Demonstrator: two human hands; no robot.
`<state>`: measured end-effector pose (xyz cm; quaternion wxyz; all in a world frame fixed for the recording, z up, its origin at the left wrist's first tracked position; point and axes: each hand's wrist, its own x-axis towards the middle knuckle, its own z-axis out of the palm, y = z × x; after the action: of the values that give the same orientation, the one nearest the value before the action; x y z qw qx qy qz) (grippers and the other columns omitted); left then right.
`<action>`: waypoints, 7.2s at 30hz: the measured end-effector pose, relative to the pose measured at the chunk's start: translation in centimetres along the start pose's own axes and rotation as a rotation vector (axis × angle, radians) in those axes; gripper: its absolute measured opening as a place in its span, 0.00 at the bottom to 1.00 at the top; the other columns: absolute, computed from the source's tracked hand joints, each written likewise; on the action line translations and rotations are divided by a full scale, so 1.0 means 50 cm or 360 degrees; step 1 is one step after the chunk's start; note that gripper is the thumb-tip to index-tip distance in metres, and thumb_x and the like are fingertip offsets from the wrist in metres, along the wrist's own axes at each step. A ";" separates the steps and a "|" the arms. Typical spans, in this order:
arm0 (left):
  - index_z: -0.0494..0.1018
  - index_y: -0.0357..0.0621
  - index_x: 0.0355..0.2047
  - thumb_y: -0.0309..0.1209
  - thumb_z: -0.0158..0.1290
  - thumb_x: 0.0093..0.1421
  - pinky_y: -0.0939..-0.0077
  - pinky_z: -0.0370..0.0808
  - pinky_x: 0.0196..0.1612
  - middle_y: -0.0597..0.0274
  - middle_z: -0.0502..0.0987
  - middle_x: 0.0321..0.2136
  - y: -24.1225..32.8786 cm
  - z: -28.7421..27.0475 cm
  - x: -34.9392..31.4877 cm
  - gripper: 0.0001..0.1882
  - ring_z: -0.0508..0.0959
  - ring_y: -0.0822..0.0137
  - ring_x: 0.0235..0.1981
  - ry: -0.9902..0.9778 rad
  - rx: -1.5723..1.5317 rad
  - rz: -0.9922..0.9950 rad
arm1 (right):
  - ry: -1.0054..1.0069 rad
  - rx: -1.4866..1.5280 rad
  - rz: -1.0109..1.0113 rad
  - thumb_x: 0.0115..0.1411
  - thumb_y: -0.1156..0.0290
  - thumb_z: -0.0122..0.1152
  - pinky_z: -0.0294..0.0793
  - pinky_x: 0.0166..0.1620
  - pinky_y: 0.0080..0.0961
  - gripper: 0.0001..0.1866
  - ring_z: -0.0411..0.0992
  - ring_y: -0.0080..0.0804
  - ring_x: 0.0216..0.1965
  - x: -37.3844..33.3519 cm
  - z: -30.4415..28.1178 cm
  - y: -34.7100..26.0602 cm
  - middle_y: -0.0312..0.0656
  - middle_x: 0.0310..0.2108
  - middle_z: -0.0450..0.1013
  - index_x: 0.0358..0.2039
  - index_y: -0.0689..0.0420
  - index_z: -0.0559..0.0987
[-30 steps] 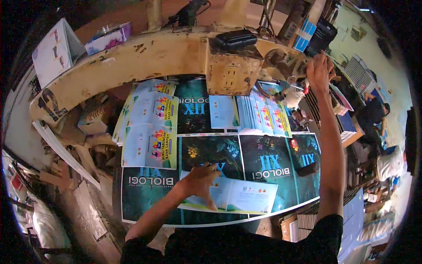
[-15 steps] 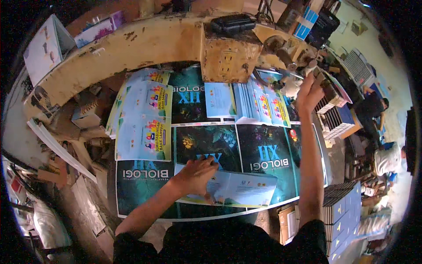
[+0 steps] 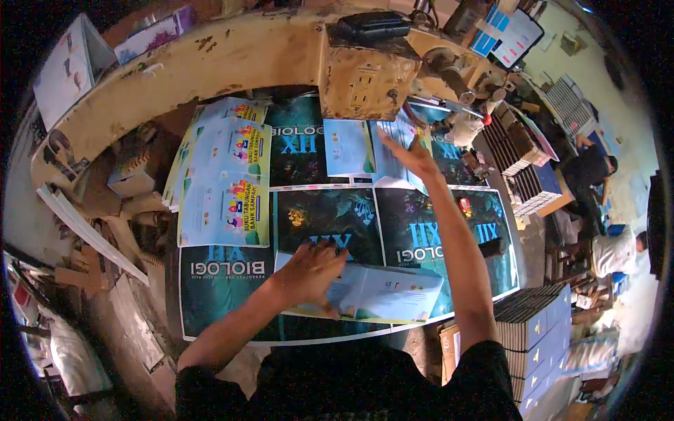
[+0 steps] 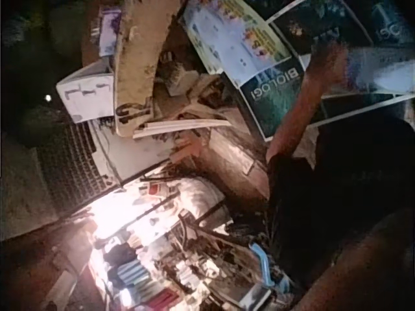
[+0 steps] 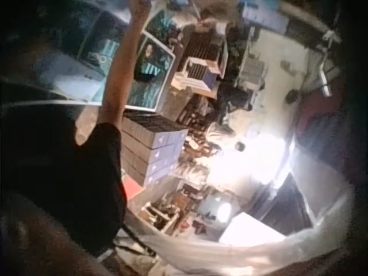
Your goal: The person folds printed paper covers by hand, presses the creases using a wooden block, and flips through and aligns them into a stack.
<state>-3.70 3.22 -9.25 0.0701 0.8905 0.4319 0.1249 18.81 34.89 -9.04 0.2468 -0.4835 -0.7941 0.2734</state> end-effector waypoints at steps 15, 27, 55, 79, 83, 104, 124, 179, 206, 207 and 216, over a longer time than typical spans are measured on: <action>0.56 0.29 0.63 0.57 0.74 0.25 0.54 0.71 0.45 0.49 0.71 0.46 0.009 -0.021 0.002 0.69 0.75 0.50 0.49 -0.0375 -0.0343 -0.0115 | 0.0179 0.0087 0.0546 0.45 0.40 0.72 0.81 0.35 0.46 0.40 0.80 0.45 0.37 -0.025 -0.075 -0.047 0.53 0.33 0.79 0.37 0.70 0.80; 0.68 0.48 0.59 0.59 0.60 0.51 0.48 0.73 0.48 0.53 0.75 0.53 0.081 -0.059 -0.036 0.41 0.76 0.50 0.50 0.0059 -0.0204 -0.0100 | 0.0100 -0.1267 -0.0271 0.54 0.87 0.46 0.70 0.57 0.46 0.34 0.72 0.58 0.49 -0.321 -0.208 -0.176 0.69 0.48 0.69 0.64 0.67 0.61; 0.74 0.46 0.47 0.34 0.69 0.40 0.57 0.65 0.58 0.54 0.76 0.44 0.070 -0.117 0.055 0.31 0.73 0.54 0.52 0.0198 0.0020 0.0354 | -0.0393 -0.0713 0.0065 0.45 0.72 0.71 0.72 0.52 0.45 0.42 0.72 0.56 0.49 -0.683 -0.088 -0.302 0.57 0.46 0.70 0.60 0.61 0.62; 0.74 0.43 0.46 0.30 0.73 0.31 0.65 0.74 0.50 0.58 0.77 0.43 -0.041 -0.153 -0.077 0.37 0.77 0.57 0.45 0.0209 -0.0460 -0.0403 | -0.0112 -0.0362 0.0129 0.39 0.68 0.77 0.69 0.57 0.35 0.42 0.73 0.42 0.50 -0.747 -0.134 -0.198 0.47 0.47 0.74 0.57 0.56 0.69; 0.71 0.43 0.51 0.30 0.74 0.32 0.66 0.75 0.50 0.60 0.76 0.45 -0.137 -0.030 -0.142 0.41 0.77 0.62 0.46 0.0540 -0.1479 -0.0652 | 0.0286 0.0765 0.0235 0.34 0.73 0.81 0.69 0.60 0.36 0.49 0.73 0.39 0.53 -0.756 -0.099 -0.149 0.46 0.46 0.75 0.59 0.58 0.67; 0.61 0.43 0.61 0.33 0.70 0.43 0.60 0.67 0.60 0.54 0.72 0.53 -0.176 0.138 -0.187 0.45 0.72 0.58 0.55 0.0743 -0.0893 -0.0792 | 0.0545 0.0619 0.0459 0.43 0.69 0.71 0.70 0.32 0.33 0.16 0.72 0.37 0.27 -0.758 0.041 -0.122 0.46 0.24 0.71 0.29 0.61 0.72; 0.74 0.43 0.47 0.22 0.55 0.49 0.57 0.66 0.59 0.53 0.73 0.45 0.112 -0.144 0.078 0.22 0.73 0.54 0.52 0.0150 0.0034 0.0413 | 0.0889 0.1216 0.0757 0.59 0.67 0.65 0.76 0.42 0.27 0.14 0.77 0.30 0.36 -0.879 0.150 -0.251 0.45 0.36 0.79 0.42 0.63 0.78; 0.75 0.53 0.57 0.28 0.59 0.54 0.67 0.69 0.63 0.68 0.70 0.60 0.087 -0.050 0.072 0.27 0.71 0.68 0.60 0.0332 -0.0007 0.0544 | 0.0102 0.1101 0.0518 0.48 0.67 0.78 0.71 0.57 0.37 0.25 0.75 0.42 0.52 -0.740 0.008 -0.270 0.52 0.47 0.77 0.45 0.63 0.81; 0.76 0.52 0.55 0.29 0.59 0.56 0.69 0.68 0.64 0.69 0.73 0.58 0.077 -0.023 0.060 0.24 0.72 0.68 0.60 0.0477 0.0087 0.0609 | 0.0644 0.1232 0.0368 0.62 0.73 0.58 0.64 0.63 0.36 0.22 0.71 0.43 0.58 -0.734 0.035 -0.258 0.55 0.52 0.75 0.56 0.63 0.75; 0.76 0.52 0.55 0.29 0.59 0.56 0.69 0.68 0.64 0.69 0.73 0.58 0.078 -0.023 0.062 0.24 0.72 0.68 0.60 0.0480 0.0080 0.0611 | 0.0233 0.1258 0.0565 0.63 0.74 0.54 0.64 0.63 0.36 0.21 0.71 0.43 0.58 -0.742 0.016 -0.243 0.55 0.53 0.75 0.56 0.64 0.75; 0.75 0.50 0.56 0.30 0.58 0.57 0.69 0.68 0.64 0.68 0.73 0.59 0.084 -0.038 0.070 0.24 0.71 0.69 0.61 0.0385 0.0115 0.0607 | 0.0014 0.1016 0.0367 0.49 0.66 0.77 0.68 0.60 0.37 0.30 0.73 0.43 0.54 -0.725 -0.001 -0.266 0.54 0.50 0.76 0.51 0.63 0.78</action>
<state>1.01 3.39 -5.89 -0.0390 0.9365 0.2652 0.2262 25.31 -2.91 -4.65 0.3565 -0.4697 -0.6073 0.5324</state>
